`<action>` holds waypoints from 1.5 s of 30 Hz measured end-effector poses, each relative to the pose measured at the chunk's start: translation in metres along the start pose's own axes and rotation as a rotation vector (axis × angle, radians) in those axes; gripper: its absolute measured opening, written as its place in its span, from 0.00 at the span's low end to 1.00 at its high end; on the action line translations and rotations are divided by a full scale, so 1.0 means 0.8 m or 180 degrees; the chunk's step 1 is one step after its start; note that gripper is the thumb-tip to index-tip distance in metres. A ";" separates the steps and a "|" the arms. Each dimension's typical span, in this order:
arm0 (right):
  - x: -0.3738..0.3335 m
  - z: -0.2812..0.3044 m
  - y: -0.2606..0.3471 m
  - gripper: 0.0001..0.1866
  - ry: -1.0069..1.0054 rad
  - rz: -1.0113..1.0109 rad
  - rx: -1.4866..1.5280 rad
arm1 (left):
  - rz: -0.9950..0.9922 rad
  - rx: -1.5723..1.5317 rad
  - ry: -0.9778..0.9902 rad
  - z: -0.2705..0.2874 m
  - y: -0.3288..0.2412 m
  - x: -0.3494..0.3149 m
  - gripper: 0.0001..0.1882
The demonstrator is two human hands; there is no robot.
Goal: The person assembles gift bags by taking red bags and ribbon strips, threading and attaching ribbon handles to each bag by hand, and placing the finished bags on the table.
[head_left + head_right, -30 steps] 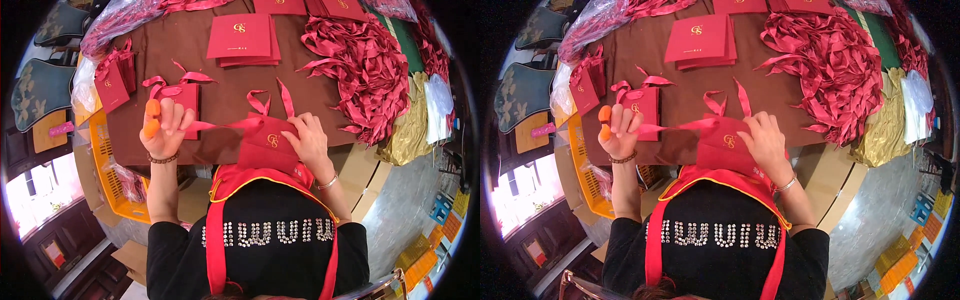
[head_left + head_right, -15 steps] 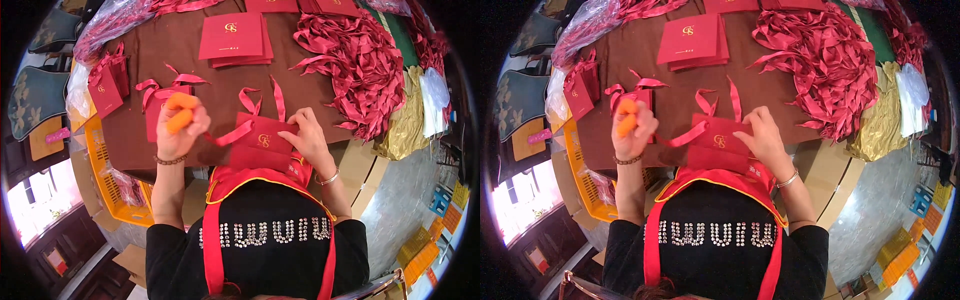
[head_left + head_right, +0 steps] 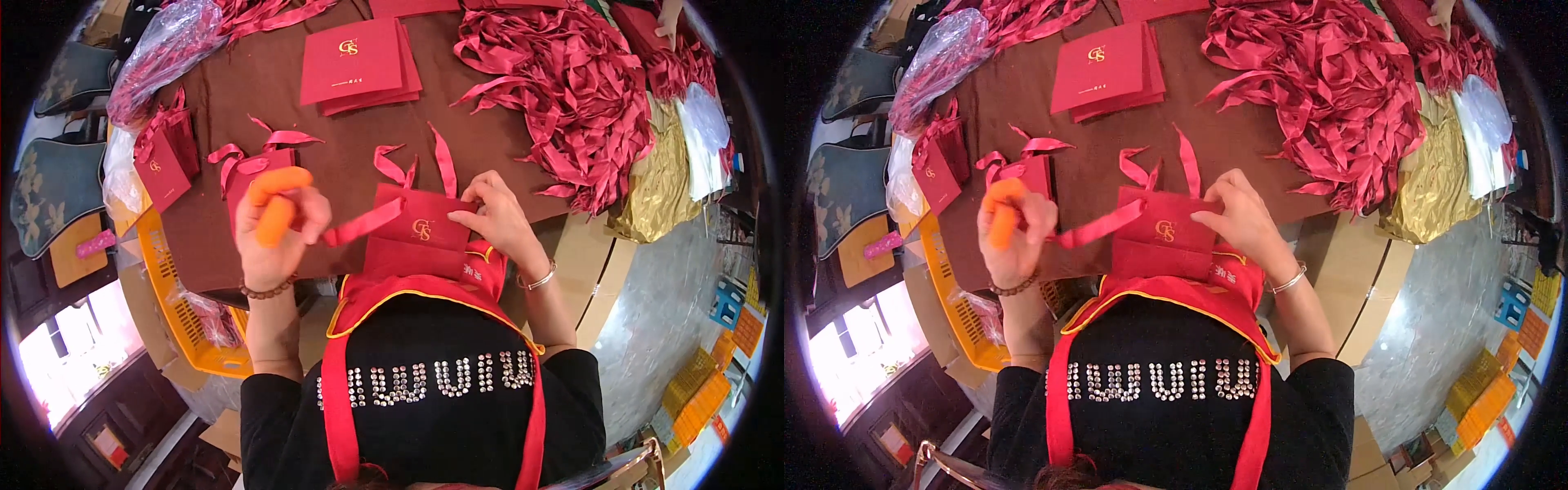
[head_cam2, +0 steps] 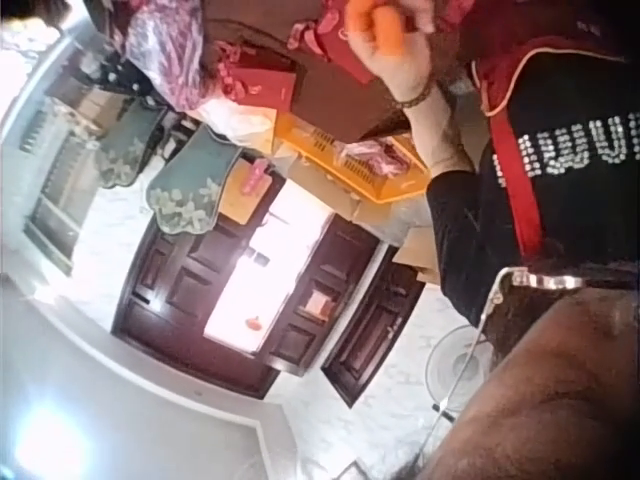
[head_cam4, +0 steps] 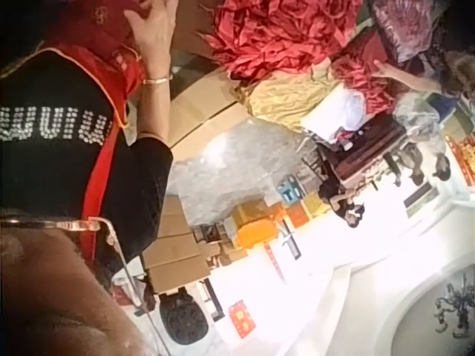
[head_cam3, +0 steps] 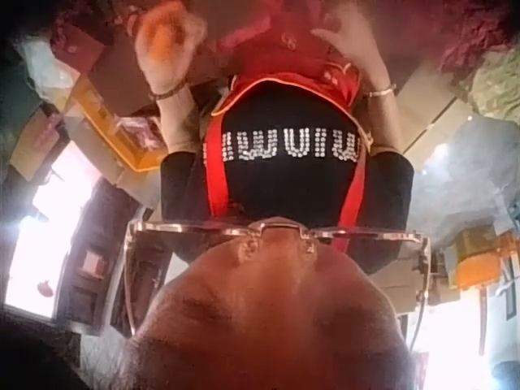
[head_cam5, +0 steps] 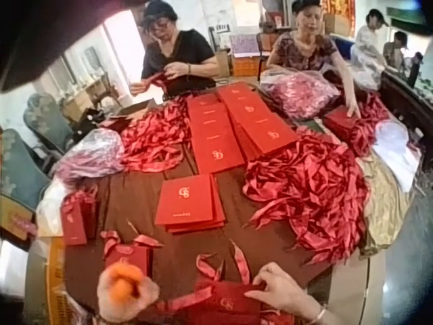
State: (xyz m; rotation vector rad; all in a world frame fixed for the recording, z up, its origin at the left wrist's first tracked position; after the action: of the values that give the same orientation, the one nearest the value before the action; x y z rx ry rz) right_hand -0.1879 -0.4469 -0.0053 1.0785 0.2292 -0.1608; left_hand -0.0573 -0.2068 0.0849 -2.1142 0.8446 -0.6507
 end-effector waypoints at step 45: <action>0.007 -0.026 -0.036 0.09 0.0572 -0.0140 0.1687 | 0.0378 0.5733 0.0402 -0.030 0.141 -0.007 0.07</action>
State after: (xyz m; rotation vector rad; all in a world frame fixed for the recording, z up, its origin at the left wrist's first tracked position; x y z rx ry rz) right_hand -0.1917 -0.4417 -0.0407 1.6183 0.3852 -0.1684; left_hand -0.1175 -0.2698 0.0085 -0.3856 0.1426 -0.9221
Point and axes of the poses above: each hand's wrist, its own x-axis towards the middle knuckle, its own z-axis out of the back of the hand, y = z × x, the point moved 3 cm from there along x, towards the middle knuckle, and after that the axes turned 11 degrees about y, right-handed, at the moved point
